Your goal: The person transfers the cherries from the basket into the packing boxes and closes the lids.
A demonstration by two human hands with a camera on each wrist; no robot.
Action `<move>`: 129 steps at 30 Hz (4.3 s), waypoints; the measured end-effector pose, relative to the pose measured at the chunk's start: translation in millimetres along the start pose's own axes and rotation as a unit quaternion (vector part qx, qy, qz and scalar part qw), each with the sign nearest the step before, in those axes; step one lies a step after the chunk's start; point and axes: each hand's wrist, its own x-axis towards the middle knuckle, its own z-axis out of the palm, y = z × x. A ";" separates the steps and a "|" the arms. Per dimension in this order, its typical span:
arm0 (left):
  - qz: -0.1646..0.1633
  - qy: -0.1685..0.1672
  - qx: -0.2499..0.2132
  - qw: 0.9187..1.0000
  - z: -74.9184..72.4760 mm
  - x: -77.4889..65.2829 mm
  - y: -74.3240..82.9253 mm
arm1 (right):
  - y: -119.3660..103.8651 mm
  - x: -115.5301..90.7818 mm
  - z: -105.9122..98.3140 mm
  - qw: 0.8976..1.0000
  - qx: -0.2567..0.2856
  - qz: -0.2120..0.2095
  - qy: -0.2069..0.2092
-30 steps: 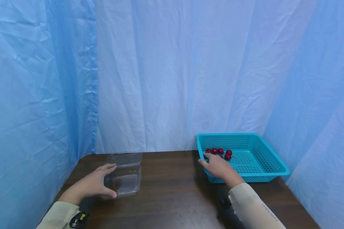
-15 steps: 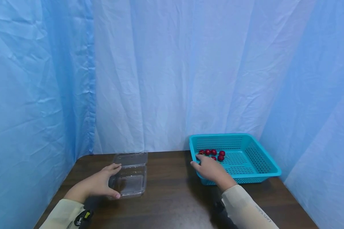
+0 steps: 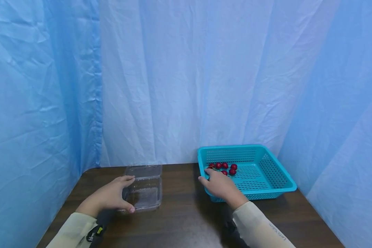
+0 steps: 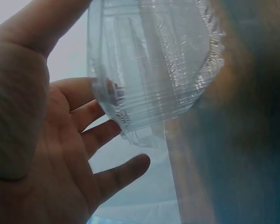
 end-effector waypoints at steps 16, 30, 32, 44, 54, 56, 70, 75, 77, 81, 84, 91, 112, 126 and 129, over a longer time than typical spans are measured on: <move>-0.023 0.005 0.013 1.000 -0.6 -1.9 8.4 | -10.4 -7.9 -13.4 0.999 -0.008 -0.015 -0.027; -0.021 0.005 0.000 1.000 4.3 5.2 16.8 | 2.1 -4.9 -83.9 0.998 -0.029 -0.024 -0.054; -0.021 0.006 -0.004 1.000 5.8 6.2 17.9 | 5.1 -1.8 -95.9 0.997 -0.037 -0.025 -0.062; -0.029 -0.008 -0.003 1.000 8.4 9.5 21.8 | 26.4 53.3 -146.4 0.994 0.007 0.006 -0.107; -0.039 -0.014 -0.004 0.999 8.0 9.9 28.2 | 71.2 97.8 -126.8 0.991 -0.020 0.077 -0.109; -0.039 -0.013 -0.006 0.999 7.2 9.3 29.5 | 80.4 103.8 -118.1 0.990 -0.023 0.084 -0.111; -0.017 -0.018 0.004 1.000 3.8 10.3 29.4 | 112.7 114.0 -79.6 0.983 -0.008 0.132 -0.126; 0.003 -0.024 -0.016 1.000 -1.9 6.1 27.6 | 110.7 107.5 -75.2 0.983 0.002 0.144 -0.113; 0.015 -0.026 -0.021 0.999 -4.8 4.6 26.3 | 109.6 106.4 -73.2 0.983 0.010 0.148 -0.106; 0.023 -0.027 -0.024 0.999 -7.9 4.3 24.0 | 108.5 107.6 -68.3 0.983 0.016 0.155 -0.093; 0.022 -0.028 -0.023 0.999 -8.1 5.7 24.2 | 107.6 109.2 -64.3 0.983 0.017 0.161 -0.090; 0.010 -0.029 -0.012 0.999 -7.2 8.8 26.5 | 106.2 109.8 -59.4 0.983 0.015 0.163 -0.086; -0.017 -0.040 -0.002 0.999 -12.5 9.0 43.2 | 116.2 105.5 -67.5 0.985 0.027 0.154 -0.079; -0.013 -0.045 -0.004 0.999 -11.3 11.5 41.3 | 95.7 102.5 -93.7 0.992 0.015 0.099 -0.076; -0.016 -0.046 -0.001 0.999 -11.5 11.3 42.6 | 88.8 99.4 -98.7 0.995 0.027 0.072 -0.070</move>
